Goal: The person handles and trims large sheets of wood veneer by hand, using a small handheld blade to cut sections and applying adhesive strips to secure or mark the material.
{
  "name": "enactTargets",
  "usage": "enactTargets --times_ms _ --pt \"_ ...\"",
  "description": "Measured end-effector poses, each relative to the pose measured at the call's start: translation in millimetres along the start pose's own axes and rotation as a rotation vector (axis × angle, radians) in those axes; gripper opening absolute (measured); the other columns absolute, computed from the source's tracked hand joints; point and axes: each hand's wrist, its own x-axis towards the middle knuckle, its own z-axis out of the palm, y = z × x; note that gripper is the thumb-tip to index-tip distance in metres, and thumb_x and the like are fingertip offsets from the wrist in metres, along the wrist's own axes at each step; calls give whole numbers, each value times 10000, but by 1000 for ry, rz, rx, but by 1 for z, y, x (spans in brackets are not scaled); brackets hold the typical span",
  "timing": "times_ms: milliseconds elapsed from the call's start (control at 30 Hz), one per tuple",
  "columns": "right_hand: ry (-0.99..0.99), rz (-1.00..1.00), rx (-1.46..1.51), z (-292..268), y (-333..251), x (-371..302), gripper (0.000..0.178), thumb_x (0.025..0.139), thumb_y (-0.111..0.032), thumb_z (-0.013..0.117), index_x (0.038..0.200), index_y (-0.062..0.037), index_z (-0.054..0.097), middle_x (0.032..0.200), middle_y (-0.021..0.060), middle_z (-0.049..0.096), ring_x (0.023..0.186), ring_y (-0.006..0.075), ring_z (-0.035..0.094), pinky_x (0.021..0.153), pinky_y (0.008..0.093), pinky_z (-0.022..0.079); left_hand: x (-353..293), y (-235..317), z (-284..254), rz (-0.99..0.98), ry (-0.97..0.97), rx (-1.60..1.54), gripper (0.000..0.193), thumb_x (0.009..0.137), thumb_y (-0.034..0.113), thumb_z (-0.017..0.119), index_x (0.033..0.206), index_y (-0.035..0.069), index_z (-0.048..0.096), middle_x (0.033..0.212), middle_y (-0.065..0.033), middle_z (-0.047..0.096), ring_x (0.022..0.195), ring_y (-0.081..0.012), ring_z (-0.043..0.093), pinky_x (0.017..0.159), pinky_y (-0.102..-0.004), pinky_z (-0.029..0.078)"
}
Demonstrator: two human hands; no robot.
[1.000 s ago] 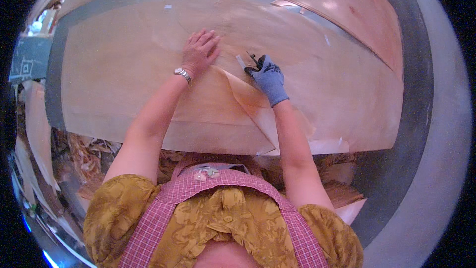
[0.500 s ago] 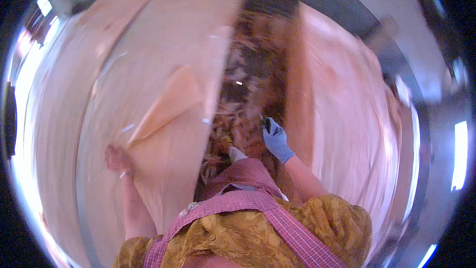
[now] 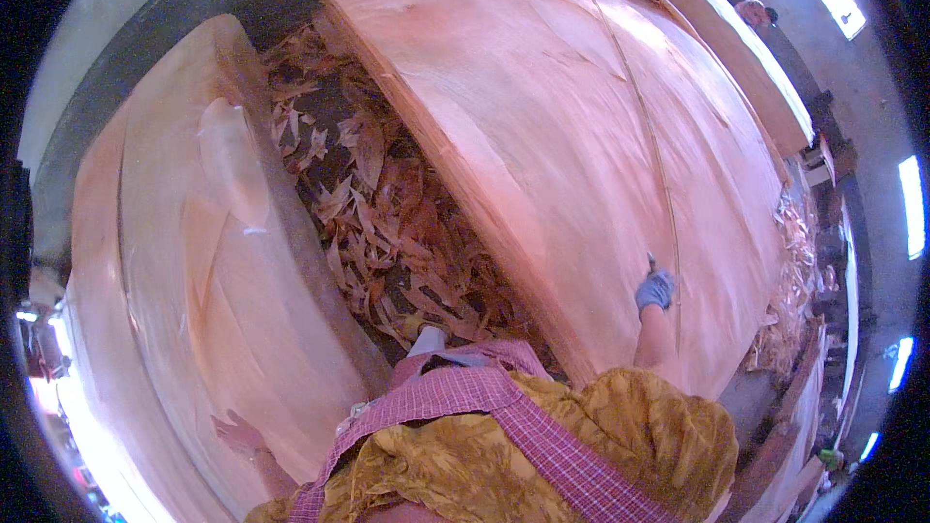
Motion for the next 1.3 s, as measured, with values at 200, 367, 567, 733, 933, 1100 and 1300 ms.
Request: enactTargets --times_ms 200,367,567,733,933,1100,1300 --pt "-213 118 -111 106 77 -6 462 958 -300 478 1324 -19 457 1133 223 626 1038 368 624 855 485 512 -142 -64 88 -211 -150 65 644 987 483 411 1446 34 361 1414 -168 464 1309 -320 434 1083 -437 356" --pt "-78 -316 112 148 109 -47 340 970 -277 432 1096 -14 606 1011 222 668 937 370 662 771 453 536 -152 -60 32 -29 -559 -12 679 947 488 414 1457 43 354 1544 -137 303 1444 -286 240 1178 -410 209" --pt "0 -358 0 104 71 -127 362 993 -259 476 1259 -19 526 926 204 664 768 370 670 622 476 539 -121 -124 42 -109 -606 -171 704 865 557 547 1382 88 452 1501 -162 344 1407 -345 289 1146 -445 264" --pt "457 -712 656 74 118 -163 305 990 -303 532 1053 -11 589 755 129 660 619 294 647 497 372 508 -162 -103 -4 -39 -666 -276 839 789 626 625 1411 99 427 1552 -174 258 1442 -360 216 1165 -480 213" --pt "-703 -641 1378 -56 37 -325 213 981 -276 549 1022 -78 614 587 -27 466 417 62 392 358 228 296 -196 -184 -13 57 -387 -402 883 773 590 665 1428 65 392 1537 -190 263 1424 -354 239 1147 -511 211" --pt "-977 -632 1328 -119 21 -456 288 957 -337 568 1038 -62 596 534 -31 414 361 75 368 304 244 270 -251 -313 29 -634 -15 -829 553 838 394 689 1223 24 546 1145 -190 601 1040 -318 602 836 -501 490" --pt "-1282 -664 1321 -121 31 -563 281 962 -375 568 975 -95 583 535 -28 428 359 94 379 313 247 282 -243 -358 24 -1247 -147 -1912 233 848 224 696 871 40 555 680 -72 568 512 -199 566 401 -318 413"
